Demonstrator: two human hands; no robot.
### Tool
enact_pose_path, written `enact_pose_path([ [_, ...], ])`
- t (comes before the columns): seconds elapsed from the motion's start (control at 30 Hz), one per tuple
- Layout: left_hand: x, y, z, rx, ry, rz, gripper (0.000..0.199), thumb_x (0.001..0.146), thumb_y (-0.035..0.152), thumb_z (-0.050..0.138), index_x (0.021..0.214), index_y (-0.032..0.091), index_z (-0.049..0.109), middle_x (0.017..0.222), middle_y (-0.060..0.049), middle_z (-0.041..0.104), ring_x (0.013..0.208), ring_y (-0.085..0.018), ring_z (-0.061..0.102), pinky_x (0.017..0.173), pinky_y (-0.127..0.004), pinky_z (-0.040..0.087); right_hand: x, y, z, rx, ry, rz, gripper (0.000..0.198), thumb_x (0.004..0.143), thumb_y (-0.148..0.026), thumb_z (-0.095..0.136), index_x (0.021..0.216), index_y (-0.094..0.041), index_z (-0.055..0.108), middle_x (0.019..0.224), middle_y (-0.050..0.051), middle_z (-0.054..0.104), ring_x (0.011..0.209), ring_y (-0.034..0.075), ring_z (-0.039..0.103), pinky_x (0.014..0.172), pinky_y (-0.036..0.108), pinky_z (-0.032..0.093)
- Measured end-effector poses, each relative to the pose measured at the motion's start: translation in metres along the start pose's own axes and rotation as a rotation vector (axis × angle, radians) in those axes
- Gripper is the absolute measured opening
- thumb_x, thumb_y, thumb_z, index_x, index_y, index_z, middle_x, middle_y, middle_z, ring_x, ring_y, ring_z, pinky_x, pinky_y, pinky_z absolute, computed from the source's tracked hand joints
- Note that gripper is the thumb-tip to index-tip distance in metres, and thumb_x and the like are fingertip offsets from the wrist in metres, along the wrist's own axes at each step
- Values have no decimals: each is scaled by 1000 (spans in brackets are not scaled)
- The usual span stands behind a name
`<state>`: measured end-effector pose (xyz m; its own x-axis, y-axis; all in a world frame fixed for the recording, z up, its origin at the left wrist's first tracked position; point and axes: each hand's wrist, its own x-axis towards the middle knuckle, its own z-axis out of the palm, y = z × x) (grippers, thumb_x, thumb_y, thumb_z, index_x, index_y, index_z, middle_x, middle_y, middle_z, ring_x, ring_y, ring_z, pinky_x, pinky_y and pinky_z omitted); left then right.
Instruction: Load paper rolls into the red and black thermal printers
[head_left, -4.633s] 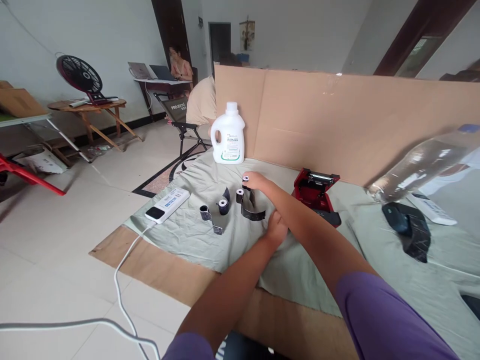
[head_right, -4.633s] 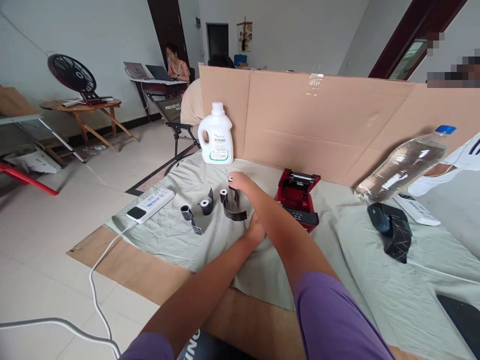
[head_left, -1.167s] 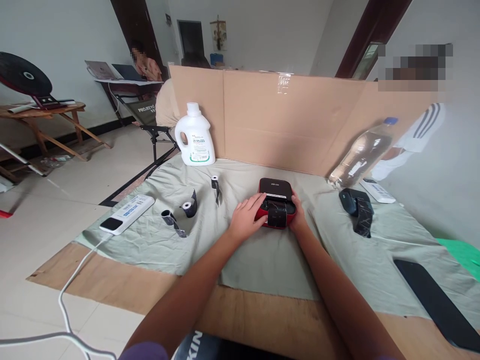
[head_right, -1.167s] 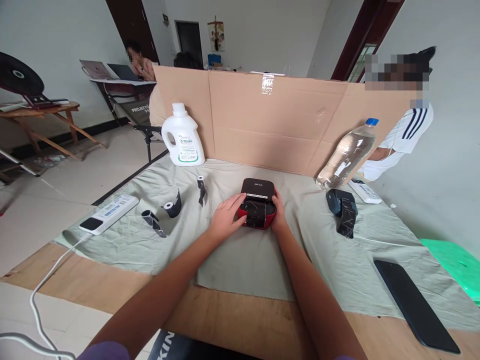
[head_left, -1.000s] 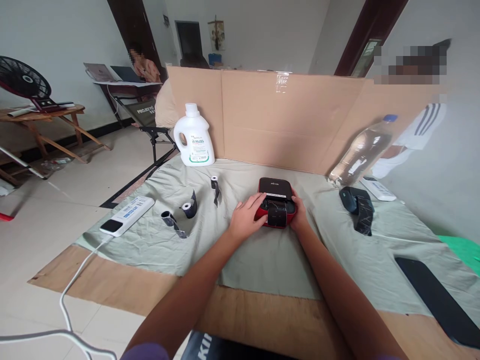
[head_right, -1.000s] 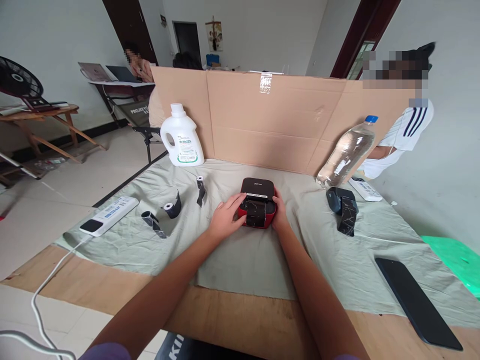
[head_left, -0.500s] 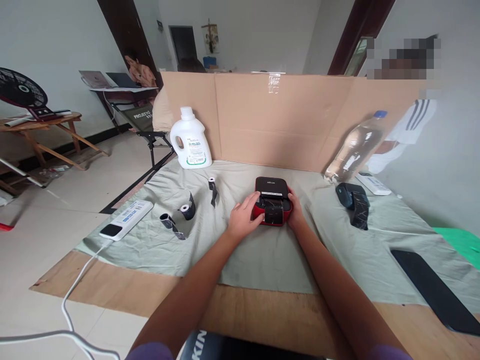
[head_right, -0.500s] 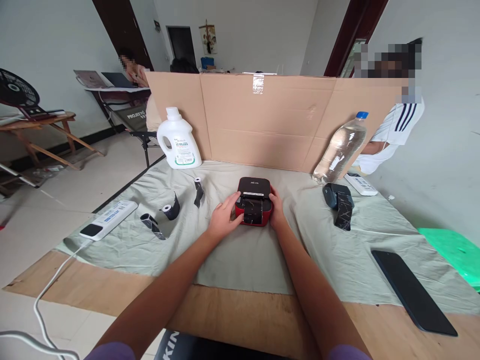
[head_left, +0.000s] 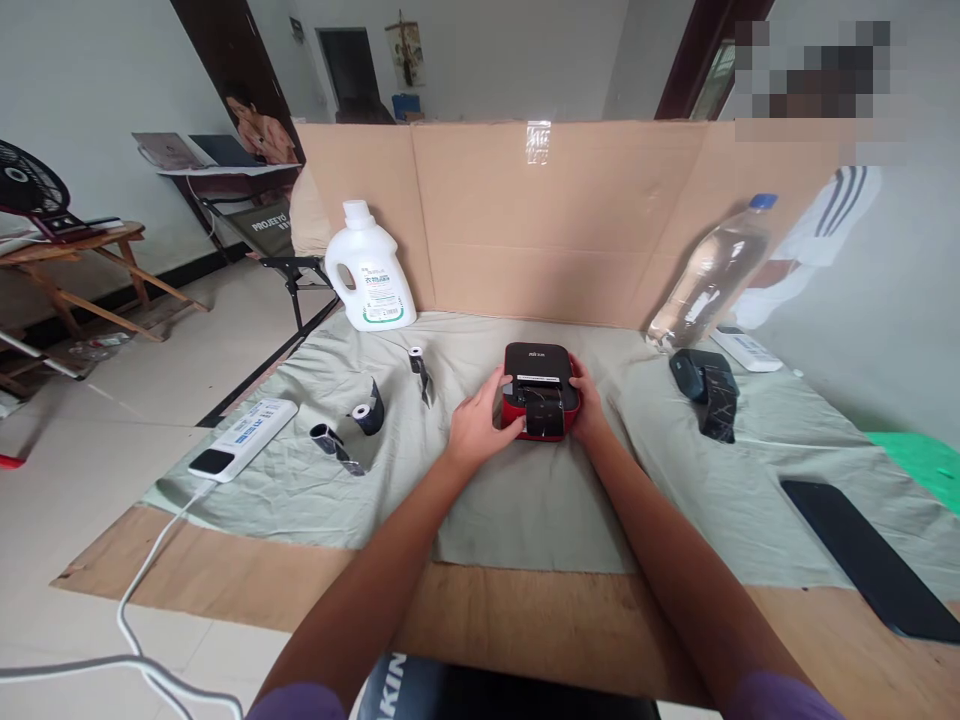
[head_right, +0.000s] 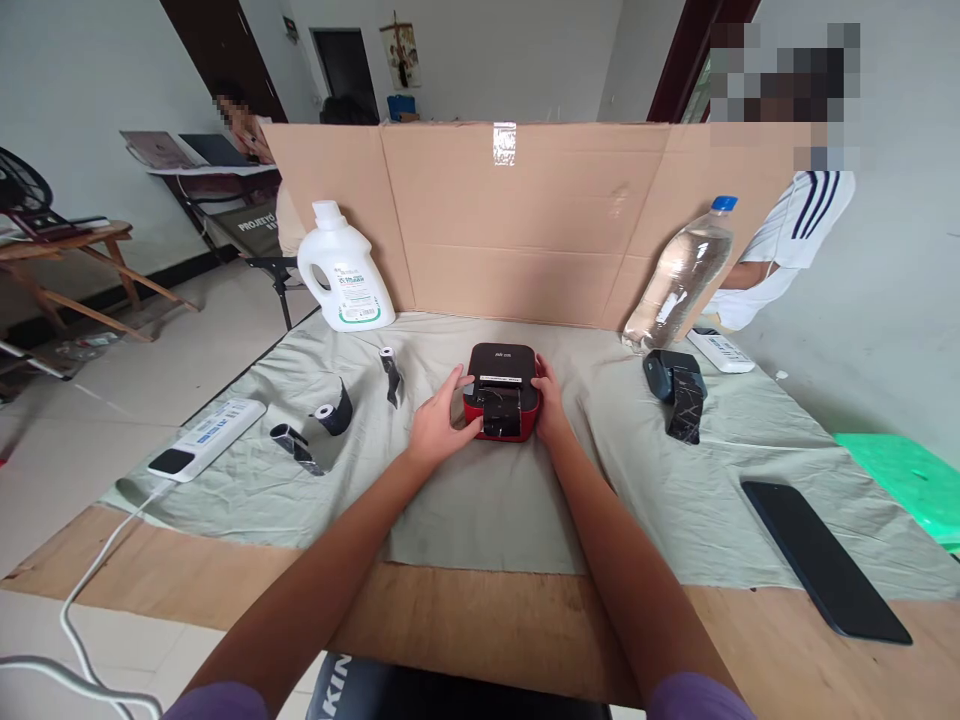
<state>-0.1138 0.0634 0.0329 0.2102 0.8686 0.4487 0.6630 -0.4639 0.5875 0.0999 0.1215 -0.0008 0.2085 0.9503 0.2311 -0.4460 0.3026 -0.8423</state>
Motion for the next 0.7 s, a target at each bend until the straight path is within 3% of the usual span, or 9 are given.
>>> enact_pose_path([
  [0.23, -1, 1, 3, -7, 36, 39, 83, 79, 35, 70, 152, 25, 31, 140, -4, 61, 118, -25, 64, 102, -38, 49, -6, -7, 6, -8, -62, -2, 44, 69, -32, 62, 113, -28, 66, 129, 2, 66, 126, 28, 56, 113, 49, 41],
  [0.4, 2, -17, -12, -13, 87, 67, 55, 94, 37, 54, 145, 22, 43, 133, -8, 64, 91, -20, 69, 91, -35, 52, -10, -7, 7, 12, -66, -1, 44, 73, -35, 63, 116, -31, 64, 129, 0, 66, 130, 29, 54, 112, 55, 41],
  [0.5, 21, -42, -36, 70, 256, -120, 41, 97, 35, 48, 135, 21, 53, 128, -9, 65, 83, -18, 67, 86, -34, 52, -9, -5, 6, 38, -69, 19, 48, 72, -35, 64, 120, -31, 63, 128, 0, 67, 128, 29, 55, 112, 55, 41],
  [0.57, 41, -65, -53, 194, 335, -284, 40, 94, 34, 52, 131, 20, 56, 128, -10, 63, 99, -24, 66, 91, -36, 51, -8, -4, 5, 50, -72, 27, 50, 72, -35, 64, 121, -30, 62, 130, 1, 66, 127, 28, 56, 113, 52, 41],
  [0.63, 64, -87, -67, 307, 315, -458, 45, 89, 37, 58, 131, 20, 58, 137, -15, 57, 119, -31, 60, 96, -41, 49, -7, -3, 5, 51, -74, 16, 50, 72, -35, 63, 122, -29, 62, 133, 1, 64, 127, 28, 56, 114, 50, 41],
  [0.7, 85, -106, -75, 334, 177, -620, 53, 84, 42, 64, 132, 21, 59, 139, -18, 56, 121, -36, 59, 95, -45, 49, -5, -1, 3, 42, -77, 2, 51, 72, -36, 63, 123, -28, 61, 134, 3, 63, 126, 29, 57, 113, 49, 41],
])
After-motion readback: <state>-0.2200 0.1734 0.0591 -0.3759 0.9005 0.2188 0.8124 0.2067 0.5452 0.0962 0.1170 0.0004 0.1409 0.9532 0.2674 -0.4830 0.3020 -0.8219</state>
